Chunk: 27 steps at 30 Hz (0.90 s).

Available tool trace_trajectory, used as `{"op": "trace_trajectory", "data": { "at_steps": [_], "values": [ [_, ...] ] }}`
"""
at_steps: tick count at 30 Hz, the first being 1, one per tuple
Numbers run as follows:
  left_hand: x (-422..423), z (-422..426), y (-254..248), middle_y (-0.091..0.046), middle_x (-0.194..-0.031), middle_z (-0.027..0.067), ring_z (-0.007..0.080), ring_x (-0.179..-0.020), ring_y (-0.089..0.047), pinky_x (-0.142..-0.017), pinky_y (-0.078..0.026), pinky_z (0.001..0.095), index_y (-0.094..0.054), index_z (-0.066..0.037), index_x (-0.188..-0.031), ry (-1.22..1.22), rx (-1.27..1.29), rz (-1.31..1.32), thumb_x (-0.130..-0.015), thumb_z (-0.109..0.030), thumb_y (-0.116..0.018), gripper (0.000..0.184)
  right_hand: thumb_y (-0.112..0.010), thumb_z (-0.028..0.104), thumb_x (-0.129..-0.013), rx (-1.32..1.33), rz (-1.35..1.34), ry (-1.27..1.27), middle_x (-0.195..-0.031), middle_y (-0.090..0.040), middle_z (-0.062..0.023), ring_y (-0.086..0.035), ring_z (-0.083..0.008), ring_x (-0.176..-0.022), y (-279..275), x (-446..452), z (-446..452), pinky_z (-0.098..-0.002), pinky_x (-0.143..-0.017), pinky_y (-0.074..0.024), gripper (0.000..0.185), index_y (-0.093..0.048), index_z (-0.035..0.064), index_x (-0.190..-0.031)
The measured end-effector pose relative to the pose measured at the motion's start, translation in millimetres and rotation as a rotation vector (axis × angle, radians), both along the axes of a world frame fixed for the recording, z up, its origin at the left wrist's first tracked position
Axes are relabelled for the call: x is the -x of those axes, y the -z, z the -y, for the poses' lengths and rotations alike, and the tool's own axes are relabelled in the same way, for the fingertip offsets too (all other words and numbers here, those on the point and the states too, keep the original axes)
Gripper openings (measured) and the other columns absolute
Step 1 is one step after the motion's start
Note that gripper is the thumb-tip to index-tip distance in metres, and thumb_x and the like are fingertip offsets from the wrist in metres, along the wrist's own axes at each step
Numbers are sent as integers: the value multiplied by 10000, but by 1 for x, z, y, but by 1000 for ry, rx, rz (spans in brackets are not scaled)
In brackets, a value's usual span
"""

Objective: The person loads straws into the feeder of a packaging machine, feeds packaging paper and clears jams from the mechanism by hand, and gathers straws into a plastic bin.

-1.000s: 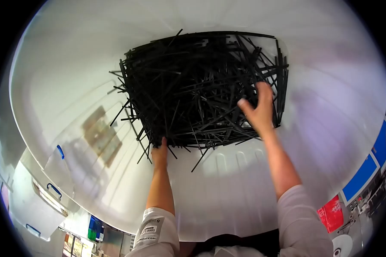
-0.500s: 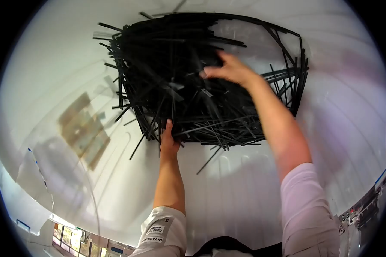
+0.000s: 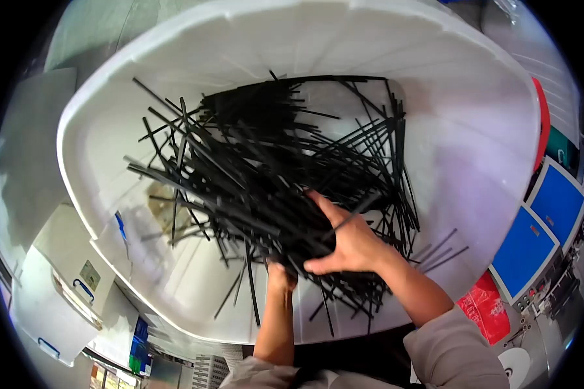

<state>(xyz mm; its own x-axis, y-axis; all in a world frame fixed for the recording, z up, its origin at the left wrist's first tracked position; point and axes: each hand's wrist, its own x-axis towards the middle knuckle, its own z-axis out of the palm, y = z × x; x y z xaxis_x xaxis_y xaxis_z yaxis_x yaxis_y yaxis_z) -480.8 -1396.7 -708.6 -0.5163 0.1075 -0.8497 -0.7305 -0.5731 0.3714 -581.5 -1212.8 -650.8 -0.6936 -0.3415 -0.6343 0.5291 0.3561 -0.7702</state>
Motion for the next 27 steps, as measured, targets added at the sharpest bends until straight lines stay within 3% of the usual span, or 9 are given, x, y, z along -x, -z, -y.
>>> {"op": "trace_trajectory", "data": {
  "at_steps": [3, 7, 10, 13, 15, 16, 19, 23, 27],
  "values": [
    [36, -35, -29, -358, -1251, 112, 261, -1127, -386, -928, -351, 374, -210, -16, -1271, 163, 184, -33, -691, -496, -598, 846, -762, 249, -483, 127, -51, 180, -1194, -411, -180, -420, -268, -1105, -5, -13, -17, -293, -937, -303, 1020, -185, 32, -1296],
    [39, -48, 156, -384, -1220, 141, 266, -1075, -428, -907, -371, 351, -273, 8, -1237, -109, -162, 95, -750, -466, -550, 734, -771, 267, -467, 38, 331, 212, -1239, -355, -192, -335, -258, -1169, 147, -1, -37, -316, -974, -254, 1051, -173, 9, -1292],
    [73, -68, 192, -422, -1172, 146, 219, -1003, -457, -837, -392, 308, -315, 33, -1200, 64, 213, 266, -759, -479, -539, 711, -773, 341, -488, -371, 39, 301, -1308, -211, -227, -190, -319, -1233, 248, -26, -32, -340, -1006, -188, 1104, -112, -24, -1294],
    [36, -49, 192, -482, -1013, 126, 179, -874, -479, -758, -406, 278, -383, 80, -1072, -117, 272, 103, -697, -455, -634, 700, -745, 400, -523, -401, 63, 139, -1316, -177, -221, -178, -320, -1235, 235, -25, -39, -356, -1006, -191, 1055, -152, -15, -1290],
    [9, -28, 199, -481, -954, 127, 172, -816, -479, -733, -414, 263, -393, 94, -1016, -20, 874, 304, -641, -442, -691, 718, -744, 416, -520, -548, -60, 75, -1309, -182, -218, -187, -330, -1229, 230, -16, -58, -371, -1001, -202, 1036, -184, -3, -1285],
    [-1, -20, 197, -477, -948, 136, 174, -819, -475, -731, -416, 267, -403, 91, -962, -82, 966, 285, -606, -417, -727, 700, -743, 427, -521, -578, -147, 143, -1297, -200, -219, -191, -335, -1224, 226, -4, -74, -385, -998, -208, 1006, -225, 4, -1274],
    [-14, 20, 213, -482, -952, 106, 159, -863, -461, -845, -344, 286, -438, 54, -928, 75, 708, 406, -613, -533, -666, 704, -718, 479, -530, -838, -286, 11, -1281, -263, -233, -273, -328, -1195, 240, 34, -117, -374, -979, -255, 993, -265, -38, -1246],
    [6, 20, 194, -483, -1019, 105, 171, -934, -449, -882, -311, 287, -442, 47, -1008, -33, 496, 567, -639, -575, -614, 744, -711, 531, -490, -692, -206, -51, -1120, -457, -222, -434, -306, -1075, 250, 74, -111, -374, -900, -362, 904, -420, -25, -1142],
    [12, -2, 212, -457, -1128, 107, 196, -1036, -419, -896, -312, 294, -395, 34, -1134, -121, 301, 246, -675, -496, -628, 739, -733, 410, -533, -382, 25, -275, -986, -566, -152, -528, -240, -941, 257, 76, -67, -310, -819, -394, 711, -506, -15, -1056]
  ]
}}
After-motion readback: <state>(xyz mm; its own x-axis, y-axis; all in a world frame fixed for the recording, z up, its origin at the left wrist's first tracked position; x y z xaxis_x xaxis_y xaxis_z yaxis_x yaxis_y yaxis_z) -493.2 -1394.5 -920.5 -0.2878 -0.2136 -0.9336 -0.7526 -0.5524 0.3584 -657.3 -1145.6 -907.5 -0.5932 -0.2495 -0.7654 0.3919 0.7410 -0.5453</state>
